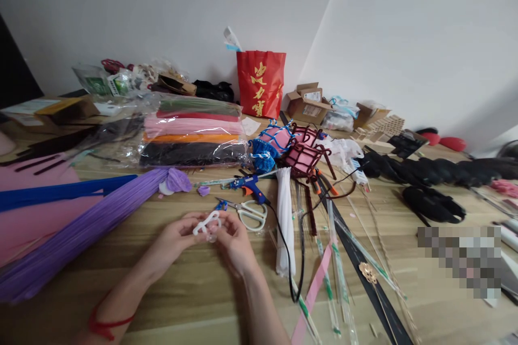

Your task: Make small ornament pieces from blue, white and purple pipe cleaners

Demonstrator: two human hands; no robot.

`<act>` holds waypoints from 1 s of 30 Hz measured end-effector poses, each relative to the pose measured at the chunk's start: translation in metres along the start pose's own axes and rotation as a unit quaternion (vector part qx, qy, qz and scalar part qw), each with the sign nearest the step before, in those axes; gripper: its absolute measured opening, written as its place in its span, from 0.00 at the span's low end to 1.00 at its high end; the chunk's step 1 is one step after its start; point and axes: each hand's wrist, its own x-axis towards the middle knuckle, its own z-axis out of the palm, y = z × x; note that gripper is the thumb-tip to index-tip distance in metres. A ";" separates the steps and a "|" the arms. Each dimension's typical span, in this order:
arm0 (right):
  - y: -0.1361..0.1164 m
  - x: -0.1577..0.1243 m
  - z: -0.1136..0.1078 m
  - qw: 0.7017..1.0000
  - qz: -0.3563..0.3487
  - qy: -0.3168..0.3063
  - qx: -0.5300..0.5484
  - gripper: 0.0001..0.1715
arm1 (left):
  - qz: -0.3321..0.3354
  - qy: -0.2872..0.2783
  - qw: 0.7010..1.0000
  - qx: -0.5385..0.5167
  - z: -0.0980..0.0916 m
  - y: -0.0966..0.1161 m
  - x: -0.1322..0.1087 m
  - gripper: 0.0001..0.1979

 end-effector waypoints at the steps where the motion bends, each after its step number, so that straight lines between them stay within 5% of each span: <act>1: -0.003 -0.001 0.001 1.000 0.013 -0.009 0.007 0.18 | -0.009 -0.003 1.000 -0.008 -0.001 0.000 0.000 0.06; 15: -0.011 -0.004 0.008 0.998 0.049 -0.043 0.014 0.21 | -0.033 -0.052 0.990 -0.124 -0.001 0.000 -0.005 0.11; 30: -0.005 0.000 0.001 0.998 0.034 -0.031 -0.039 0.24 | -0.053 -0.068 0.988 -0.124 -0.001 0.004 -0.006 0.19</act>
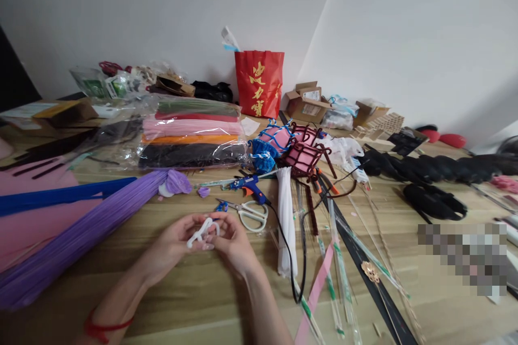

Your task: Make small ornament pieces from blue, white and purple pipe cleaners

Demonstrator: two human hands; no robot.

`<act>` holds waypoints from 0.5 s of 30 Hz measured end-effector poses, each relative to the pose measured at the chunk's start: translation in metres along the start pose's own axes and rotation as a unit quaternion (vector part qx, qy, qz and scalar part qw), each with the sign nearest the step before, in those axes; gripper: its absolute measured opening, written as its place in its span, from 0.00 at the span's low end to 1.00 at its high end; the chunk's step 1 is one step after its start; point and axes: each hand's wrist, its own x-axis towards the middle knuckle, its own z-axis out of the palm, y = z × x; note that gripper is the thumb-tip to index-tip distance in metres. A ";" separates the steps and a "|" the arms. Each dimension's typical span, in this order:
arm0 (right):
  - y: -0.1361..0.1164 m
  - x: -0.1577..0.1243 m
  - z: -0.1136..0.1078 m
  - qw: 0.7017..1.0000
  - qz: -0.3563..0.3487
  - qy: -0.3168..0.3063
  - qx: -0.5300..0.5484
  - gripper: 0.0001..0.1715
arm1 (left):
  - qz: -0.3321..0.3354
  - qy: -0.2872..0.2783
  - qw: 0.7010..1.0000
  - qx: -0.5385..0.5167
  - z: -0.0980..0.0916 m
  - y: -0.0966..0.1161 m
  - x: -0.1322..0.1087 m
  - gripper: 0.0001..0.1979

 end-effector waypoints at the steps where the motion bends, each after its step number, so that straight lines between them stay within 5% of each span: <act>1: -0.001 -0.001 0.001 1.000 -0.002 -0.001 0.003 0.24 | 0.001 -0.007 1.000 -0.003 0.000 0.001 -0.001 0.19; 15: -0.008 -0.001 -0.002 0.999 0.018 -0.014 0.041 0.23 | -0.003 -0.040 0.998 -0.057 -0.001 0.009 -0.004 0.16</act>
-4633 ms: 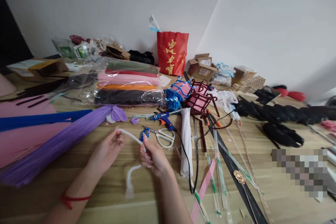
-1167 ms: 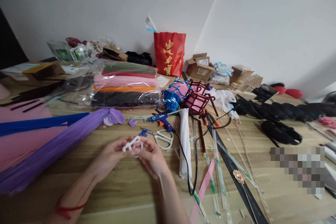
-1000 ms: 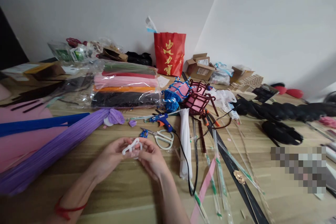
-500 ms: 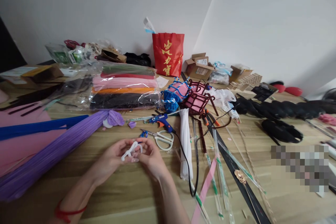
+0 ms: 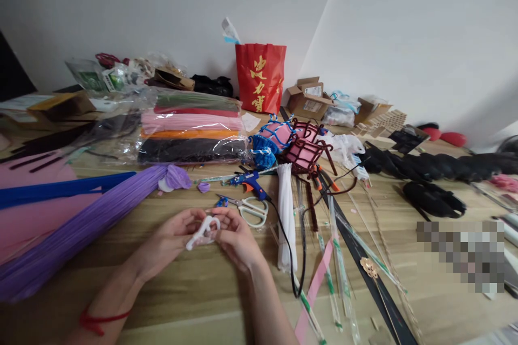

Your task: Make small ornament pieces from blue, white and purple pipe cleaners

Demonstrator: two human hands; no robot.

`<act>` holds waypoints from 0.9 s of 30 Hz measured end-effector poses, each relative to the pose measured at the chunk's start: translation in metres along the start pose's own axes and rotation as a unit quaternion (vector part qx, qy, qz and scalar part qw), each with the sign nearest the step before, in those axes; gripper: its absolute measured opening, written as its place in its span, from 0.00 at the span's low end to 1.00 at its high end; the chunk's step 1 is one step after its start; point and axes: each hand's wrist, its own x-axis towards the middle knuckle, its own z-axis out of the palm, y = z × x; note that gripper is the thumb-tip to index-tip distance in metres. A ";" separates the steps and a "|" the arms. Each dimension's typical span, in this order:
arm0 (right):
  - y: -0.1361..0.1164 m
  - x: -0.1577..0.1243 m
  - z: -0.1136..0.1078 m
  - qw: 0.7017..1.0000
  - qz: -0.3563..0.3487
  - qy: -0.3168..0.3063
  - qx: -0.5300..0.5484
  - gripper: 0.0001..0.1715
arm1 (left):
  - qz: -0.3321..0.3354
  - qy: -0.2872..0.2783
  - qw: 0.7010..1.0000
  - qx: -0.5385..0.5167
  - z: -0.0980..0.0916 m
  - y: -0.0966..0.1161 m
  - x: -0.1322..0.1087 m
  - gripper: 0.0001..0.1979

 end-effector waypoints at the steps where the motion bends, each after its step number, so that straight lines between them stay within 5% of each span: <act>1: 0.000 0.000 0.000 1.000 0.002 0.001 0.004 0.23 | -0.002 -0.001 1.000 -0.003 -0.001 0.000 0.000 0.15; 22: 0.010 0.010 -0.011 0.946 -0.123 0.224 -0.202 0.10 | -0.042 0.066 0.996 -0.049 -0.001 -0.010 0.003 0.17; 27: 0.017 0.012 -0.011 0.916 -0.146 0.258 -0.271 0.08 | -0.053 0.088 0.994 0.031 -0.001 -0.019 0.009 0.15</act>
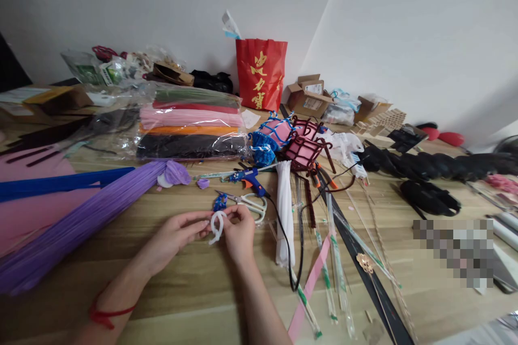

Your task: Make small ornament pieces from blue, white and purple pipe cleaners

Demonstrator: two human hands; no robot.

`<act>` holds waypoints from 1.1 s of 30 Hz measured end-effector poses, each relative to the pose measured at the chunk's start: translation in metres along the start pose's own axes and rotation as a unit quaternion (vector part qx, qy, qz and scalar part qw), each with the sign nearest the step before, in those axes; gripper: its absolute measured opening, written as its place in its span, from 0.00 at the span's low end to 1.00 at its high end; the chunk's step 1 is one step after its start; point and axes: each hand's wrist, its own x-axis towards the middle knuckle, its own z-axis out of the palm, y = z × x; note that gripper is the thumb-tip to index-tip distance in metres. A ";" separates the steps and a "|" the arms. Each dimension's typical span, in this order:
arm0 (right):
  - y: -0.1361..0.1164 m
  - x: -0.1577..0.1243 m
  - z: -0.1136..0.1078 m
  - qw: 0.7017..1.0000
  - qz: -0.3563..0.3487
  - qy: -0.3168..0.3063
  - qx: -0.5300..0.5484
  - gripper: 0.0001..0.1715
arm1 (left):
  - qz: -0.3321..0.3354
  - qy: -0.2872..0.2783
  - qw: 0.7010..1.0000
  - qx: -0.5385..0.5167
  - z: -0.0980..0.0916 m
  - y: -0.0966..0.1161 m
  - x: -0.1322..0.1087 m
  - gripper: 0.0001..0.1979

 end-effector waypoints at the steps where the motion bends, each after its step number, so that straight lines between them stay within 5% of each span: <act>1: 0.001 0.000 0.001 1.000 -0.009 0.006 -0.014 0.07 | 0.007 -0.002 1.000 0.022 0.000 0.000 0.001 0.15; 12: 0.005 -0.001 0.005 0.998 0.032 -0.039 0.022 0.12 | 0.055 -0.003 0.993 0.103 -0.003 0.006 0.000 0.15; 22: -0.007 -0.005 0.006 0.971 0.049 -0.115 0.203 0.19 | 0.142 0.147 0.970 0.132 -0.011 -0.002 0.010 0.13; 26: -0.005 -0.007 0.009 0.982 0.007 -0.141 0.126 0.12 | 0.167 0.140 0.960 0.175 -0.010 -0.005 0.009 0.13; 33: -0.005 -0.003 -0.001 0.989 -0.027 -0.139 0.047 0.09 | 0.260 0.181 0.900 0.300 -0.013 -0.008 0.010 0.07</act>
